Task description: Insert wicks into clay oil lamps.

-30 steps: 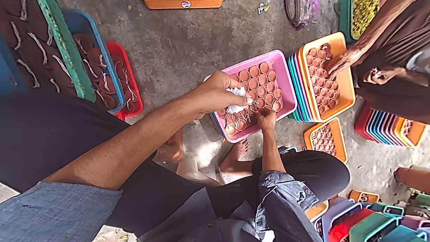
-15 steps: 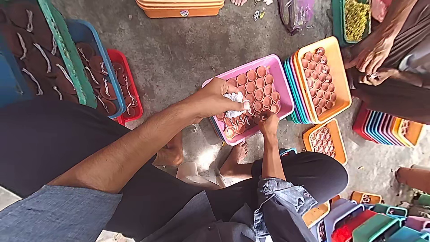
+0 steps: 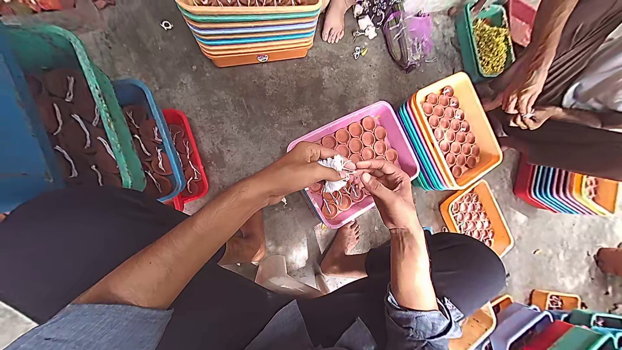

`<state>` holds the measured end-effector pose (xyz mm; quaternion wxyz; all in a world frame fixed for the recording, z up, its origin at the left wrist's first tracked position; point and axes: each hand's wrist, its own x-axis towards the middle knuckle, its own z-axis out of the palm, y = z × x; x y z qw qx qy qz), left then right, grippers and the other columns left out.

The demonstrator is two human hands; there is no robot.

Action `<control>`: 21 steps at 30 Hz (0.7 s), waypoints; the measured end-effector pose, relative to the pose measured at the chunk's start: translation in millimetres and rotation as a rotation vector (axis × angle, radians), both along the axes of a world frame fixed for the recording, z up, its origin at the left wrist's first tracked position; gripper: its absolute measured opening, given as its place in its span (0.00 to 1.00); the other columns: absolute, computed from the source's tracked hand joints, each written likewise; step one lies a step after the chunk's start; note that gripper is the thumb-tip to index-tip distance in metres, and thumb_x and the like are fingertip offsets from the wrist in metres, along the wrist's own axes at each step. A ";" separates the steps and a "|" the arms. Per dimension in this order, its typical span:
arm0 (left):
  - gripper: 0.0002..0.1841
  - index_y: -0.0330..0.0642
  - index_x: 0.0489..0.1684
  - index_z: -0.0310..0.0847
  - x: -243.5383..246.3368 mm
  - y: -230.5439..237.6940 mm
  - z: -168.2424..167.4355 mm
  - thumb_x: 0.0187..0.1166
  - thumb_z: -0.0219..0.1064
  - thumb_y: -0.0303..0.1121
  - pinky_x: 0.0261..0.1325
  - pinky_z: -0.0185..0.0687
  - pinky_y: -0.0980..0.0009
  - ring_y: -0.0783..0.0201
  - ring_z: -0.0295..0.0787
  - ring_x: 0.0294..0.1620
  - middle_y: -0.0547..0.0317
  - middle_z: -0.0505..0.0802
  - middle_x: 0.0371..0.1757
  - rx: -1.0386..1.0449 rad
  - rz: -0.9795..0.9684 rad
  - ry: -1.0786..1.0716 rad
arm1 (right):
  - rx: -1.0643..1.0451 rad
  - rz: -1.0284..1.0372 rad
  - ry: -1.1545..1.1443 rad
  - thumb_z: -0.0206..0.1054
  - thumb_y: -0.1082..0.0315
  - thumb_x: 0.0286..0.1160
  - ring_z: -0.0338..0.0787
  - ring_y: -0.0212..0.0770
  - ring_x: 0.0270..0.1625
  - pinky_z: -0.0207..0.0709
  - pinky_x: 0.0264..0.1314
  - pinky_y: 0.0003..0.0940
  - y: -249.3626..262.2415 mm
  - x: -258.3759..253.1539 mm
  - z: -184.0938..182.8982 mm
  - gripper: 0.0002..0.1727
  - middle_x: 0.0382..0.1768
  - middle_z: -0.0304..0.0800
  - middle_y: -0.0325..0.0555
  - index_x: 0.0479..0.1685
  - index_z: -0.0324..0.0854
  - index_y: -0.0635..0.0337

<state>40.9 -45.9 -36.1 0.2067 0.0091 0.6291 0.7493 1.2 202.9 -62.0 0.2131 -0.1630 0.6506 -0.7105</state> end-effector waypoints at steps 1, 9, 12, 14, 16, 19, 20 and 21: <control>0.13 0.35 0.60 0.89 -0.1 0.0 0.4 0.83 0.66 0.23 0.59 0.89 0.68 0.63 0.93 0.53 0.51 0.95 0.53 0.006 -0.002 -0.004 | -0.006 -0.017 0.008 0.76 0.70 0.74 0.93 0.34 0.45 0.89 0.51 0.29 0.1 1.1 1.5 0.15 0.47 0.94 0.46 0.58 0.88 0.61; 0.13 0.37 0.61 0.89 -1.4 1.6 -2.5 0.82 0.66 0.23 0.61 0.89 0.68 0.65 0.92 0.56 0.54 0.94 0.57 -0.083 -0.057 0.041 | 0.127 -0.195 0.418 0.82 0.75 0.63 0.92 0.41 0.48 0.91 0.50 0.34 -8.0 9.7 7.8 0.13 0.50 0.92 0.47 0.48 0.92 0.64; 0.13 0.36 0.61 0.88 -0.9 2.9 -2.3 0.81 0.68 0.23 0.60 0.90 0.69 0.65 0.93 0.54 0.54 0.95 0.55 -0.081 -0.063 0.028 | 0.254 -0.194 0.626 0.84 0.70 0.62 0.87 0.41 0.57 0.86 0.55 0.34 -14.1 14.7 11.1 0.11 0.50 0.90 0.43 0.44 0.95 0.58; 0.13 0.36 0.61 0.88 -0.7 3.3 -2.6 0.80 0.69 0.23 0.60 0.90 0.69 0.65 0.93 0.54 0.55 0.95 0.55 -0.085 -0.072 0.042 | 0.326 -0.205 0.661 0.83 0.67 0.63 0.86 0.40 0.57 0.83 0.55 0.34 -18.4 18.4 10.8 0.09 0.48 0.90 0.41 0.42 0.97 0.54; 0.13 0.36 0.61 0.88 0.1 3.7 -2.5 0.80 0.69 0.23 0.60 0.90 0.70 0.66 0.93 0.54 0.55 0.95 0.56 -0.066 -0.080 0.059 | 0.376 -0.245 0.665 0.83 0.64 0.63 0.86 0.37 0.54 0.81 0.54 0.33 -21.8 21.2 7.7 0.07 0.45 0.91 0.38 0.38 0.97 0.52; 0.15 0.34 0.64 0.86 1.9 3.1 -3.5 0.81 0.68 0.21 0.61 0.90 0.71 0.66 0.93 0.55 0.53 0.94 0.57 -0.032 -0.087 0.076 | 0.396 -0.268 0.628 0.83 0.61 0.63 0.85 0.36 0.52 0.80 0.50 0.32 -23.8 23.3 5.8 0.08 0.42 0.89 0.35 0.38 0.97 0.51; 0.16 0.34 0.66 0.85 2.2 3.1 -3.3 0.81 0.68 0.21 0.61 0.90 0.72 0.66 0.93 0.56 0.53 0.94 0.58 -0.029 -0.089 0.071 | 0.388 -0.268 0.606 0.83 0.61 0.63 0.85 0.36 0.52 0.80 0.50 0.32 -23.9 23.7 5.9 0.08 0.43 0.89 0.35 0.39 0.97 0.51; 0.17 0.34 0.68 0.84 2.4 3.1 -3.0 0.81 0.68 0.21 0.61 0.89 0.72 0.67 0.93 0.56 0.53 0.94 0.58 -0.024 -0.091 0.064 | 0.372 -0.263 0.585 0.83 0.62 0.63 0.85 0.36 0.51 0.82 0.49 0.31 -24.1 23.7 6.0 0.09 0.43 0.89 0.36 0.40 0.97 0.52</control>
